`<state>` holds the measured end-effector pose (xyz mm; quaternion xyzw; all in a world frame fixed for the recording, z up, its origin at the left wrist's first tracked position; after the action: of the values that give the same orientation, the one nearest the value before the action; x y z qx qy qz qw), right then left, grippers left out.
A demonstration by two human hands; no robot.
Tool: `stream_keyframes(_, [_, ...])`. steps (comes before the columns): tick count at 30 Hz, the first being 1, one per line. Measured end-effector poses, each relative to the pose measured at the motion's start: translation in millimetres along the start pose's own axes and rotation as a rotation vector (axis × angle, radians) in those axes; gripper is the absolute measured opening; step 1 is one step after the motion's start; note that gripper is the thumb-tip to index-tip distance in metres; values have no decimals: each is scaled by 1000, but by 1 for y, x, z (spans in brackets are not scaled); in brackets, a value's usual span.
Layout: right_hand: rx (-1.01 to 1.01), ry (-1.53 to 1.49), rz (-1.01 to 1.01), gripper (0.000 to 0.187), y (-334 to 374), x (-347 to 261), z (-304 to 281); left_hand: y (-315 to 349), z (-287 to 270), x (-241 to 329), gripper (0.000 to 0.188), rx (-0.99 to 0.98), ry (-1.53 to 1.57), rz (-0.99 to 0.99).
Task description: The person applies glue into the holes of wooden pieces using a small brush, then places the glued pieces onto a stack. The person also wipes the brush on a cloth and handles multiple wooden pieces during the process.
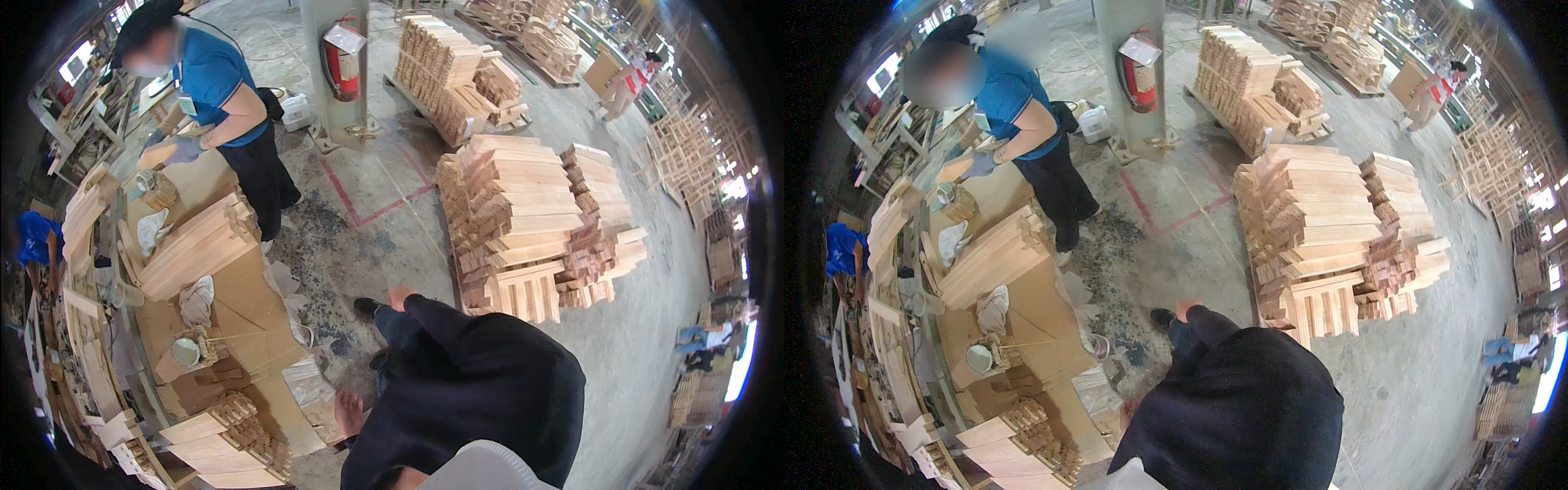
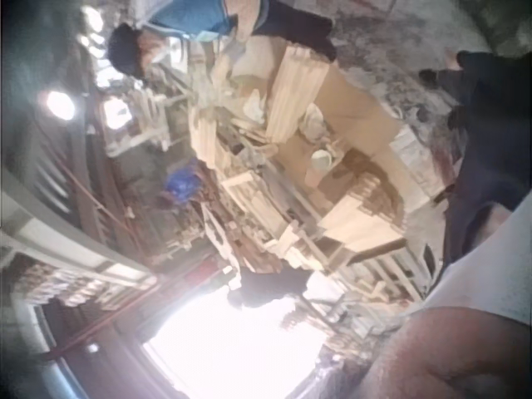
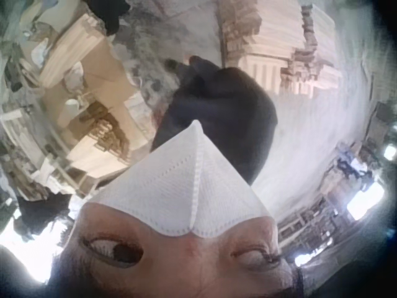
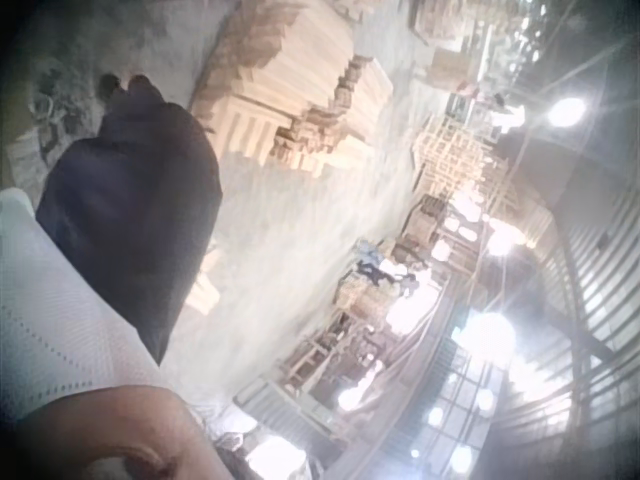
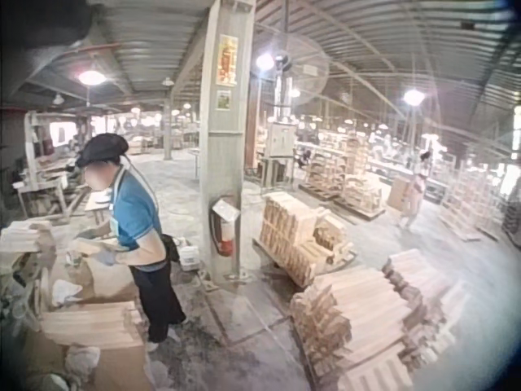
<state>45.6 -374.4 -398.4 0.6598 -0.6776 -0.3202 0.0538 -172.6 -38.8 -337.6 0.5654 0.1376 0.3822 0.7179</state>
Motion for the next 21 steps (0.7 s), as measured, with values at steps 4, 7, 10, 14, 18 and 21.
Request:
stream_keyframes(4, [2, -12, -43, 23, -7, -19, -25, -1, -5, 9, 37, -58, -306, 222])
stream_keyframes(7, [84, -164, -83, 27, 2, -44, -40, 10, 10, 26, 36, 69, -220, 106])
stream_keyframes(10, [84, -146, -180, 30, -2, -59, -36, 17, 22, 29, 33, 107, -232, 202])
stream_keyframes(14, [-50, -63, -205, 39, 22, -99, -59, 15, 1, 28, 27, 224, -292, 262])
stream_keyframes(18, [89, -42, -175, 34, 11, -80, -46, 7, -9, 15, 24, 269, -326, 201])
stream_keyframes(21, [112, -87, -145, 34, 11, -65, -48, -4, -20, 8, 25, 218, -516, 149])
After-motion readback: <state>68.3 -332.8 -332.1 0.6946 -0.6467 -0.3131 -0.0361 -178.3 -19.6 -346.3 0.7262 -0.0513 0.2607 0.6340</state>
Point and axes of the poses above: each hand's wrist, its own y-axis away from the middle knuckle, its own z-axis out of the palm, x = y × z, the point moved 4 cm from there along -y, towards the middle knuckle, and after that the axes turned 8 degrees about -z, right-handed, at the moved point
